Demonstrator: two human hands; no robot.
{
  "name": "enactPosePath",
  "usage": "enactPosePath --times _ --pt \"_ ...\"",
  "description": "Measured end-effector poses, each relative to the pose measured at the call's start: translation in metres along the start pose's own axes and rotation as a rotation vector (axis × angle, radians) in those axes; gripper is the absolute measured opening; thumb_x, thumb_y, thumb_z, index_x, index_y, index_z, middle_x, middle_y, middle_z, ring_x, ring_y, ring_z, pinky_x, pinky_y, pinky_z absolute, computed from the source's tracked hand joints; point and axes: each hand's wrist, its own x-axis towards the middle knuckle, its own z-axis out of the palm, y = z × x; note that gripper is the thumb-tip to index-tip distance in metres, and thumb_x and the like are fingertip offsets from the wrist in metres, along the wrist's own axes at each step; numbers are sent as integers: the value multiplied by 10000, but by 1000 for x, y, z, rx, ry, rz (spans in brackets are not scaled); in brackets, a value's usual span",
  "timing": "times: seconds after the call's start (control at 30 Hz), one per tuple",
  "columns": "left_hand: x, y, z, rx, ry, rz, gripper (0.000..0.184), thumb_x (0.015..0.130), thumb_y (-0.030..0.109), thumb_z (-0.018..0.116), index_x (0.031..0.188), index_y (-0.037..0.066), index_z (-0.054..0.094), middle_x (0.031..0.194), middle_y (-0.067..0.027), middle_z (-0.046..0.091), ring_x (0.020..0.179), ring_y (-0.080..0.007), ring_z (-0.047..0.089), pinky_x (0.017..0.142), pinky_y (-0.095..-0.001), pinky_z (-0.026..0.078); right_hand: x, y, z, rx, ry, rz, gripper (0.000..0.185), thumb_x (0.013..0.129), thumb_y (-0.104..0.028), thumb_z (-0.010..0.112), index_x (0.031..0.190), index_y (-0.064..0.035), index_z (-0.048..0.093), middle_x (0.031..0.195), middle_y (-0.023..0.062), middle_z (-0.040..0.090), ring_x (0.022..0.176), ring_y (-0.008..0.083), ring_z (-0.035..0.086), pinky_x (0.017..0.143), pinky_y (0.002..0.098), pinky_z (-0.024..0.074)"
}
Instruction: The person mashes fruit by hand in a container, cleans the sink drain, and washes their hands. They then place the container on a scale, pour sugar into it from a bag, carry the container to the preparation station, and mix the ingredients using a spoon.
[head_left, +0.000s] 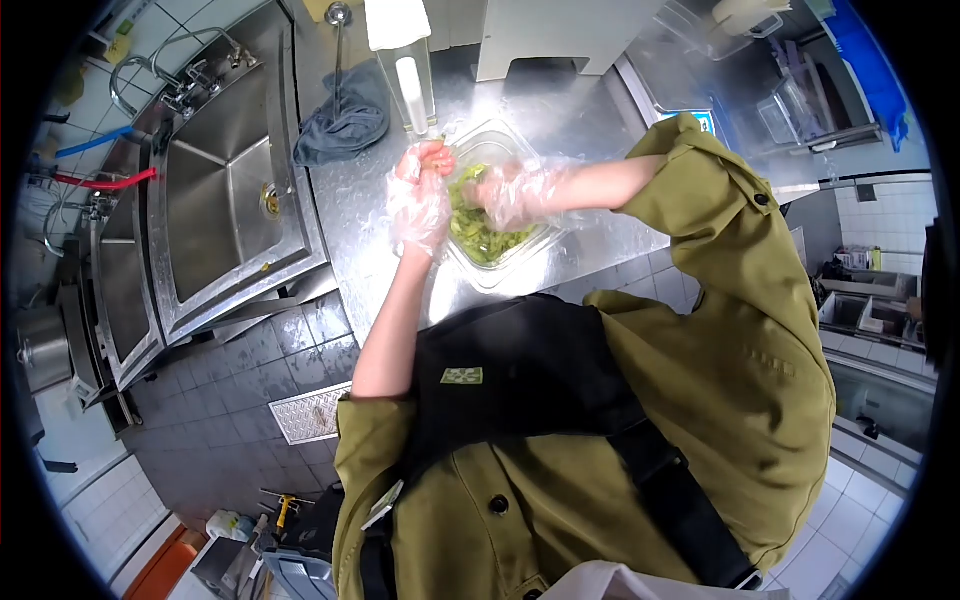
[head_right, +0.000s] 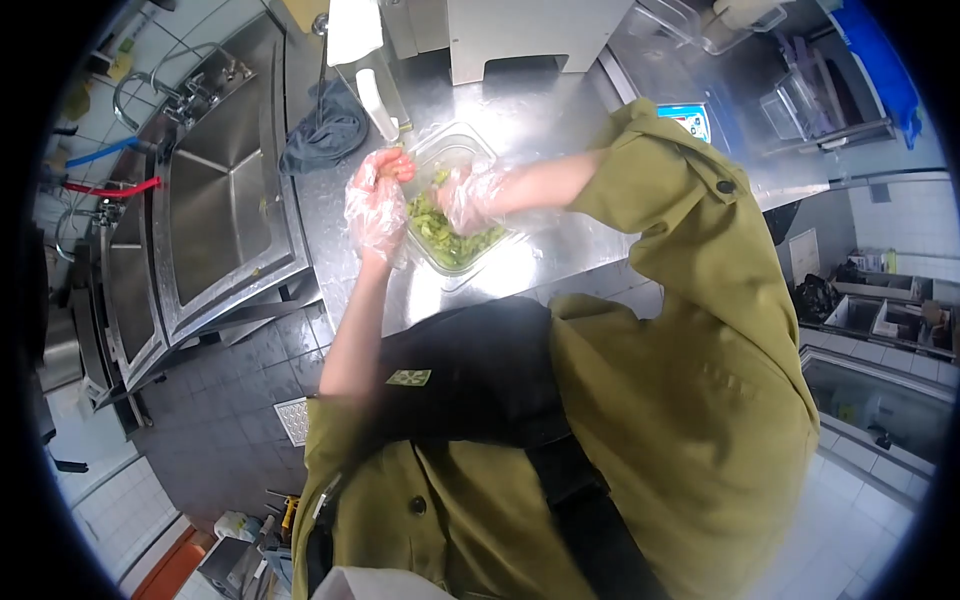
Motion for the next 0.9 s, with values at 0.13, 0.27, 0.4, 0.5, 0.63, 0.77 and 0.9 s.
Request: enactPosePath --times 0.13,0.27,0.4,0.5,0.63,0.77,0.9 --pt "1 -3 3 63 25 60 225 766 -23 374 935 -35 522 806 -81 567 727 -116 539 704 -222 424 11 -4 40 -49 160 -301 174 724 -132 466 866 -56 535 780 147 566 734 282 577 598 334 468" --pt "1 10 -5 78 -61 10 205 772 1 389 914 -23 534 792 -69 569 732 -110 537 699 -224 423 16 1 37 106 49 -301 213 747 -149 462 913 -39 539 881 175 556 811 272 562 658 338 457" --pt "3 10 -18 239 -172 -101 173 766 35 451 899 3 556 812 -65 582 758 -118 543 702 -237 422 6 20 34 430 34 -143 232 792 -226 431 898 -46 532 895 181 549 842 295 536 734 364 421" --pt "0 21 -20 551 -371 -28 170 750 75 505 901 22 563 851 -99 589 770 -190 562 711 -275 426 -8 23 20 463 113 -168 255 815 -260 356 850 -55 504 866 178 522 825 291 512 717 363 406" --pt "-7 34 -13 824 -661 59 237 737 118 521 959 39 533 846 -169 564 783 -324 532 695 -354 422 2 31 36 430 172 -129 199 791 -183 382 828 -27 501 857 193 520 795 312 512 697 364 407" --pt "-4 28 -8 931 -675 33 124 761 124 480 838 47 540 741 -209 540 726 -359 523 628 -411 412 4 36 44 522 334 -258 145 769 -123 408 837 -29 495 818 191 512 735 328 505 650 382 405" --pt "-6 10 -10 970 -633 135 118 779 132 450 804 40 520 702 -223 523 688 -381 508 604 -410 404 -2 40 64 368 579 -319 132 777 -125 401 816 -46 499 723 160 485 667 308 496 608 391 396"
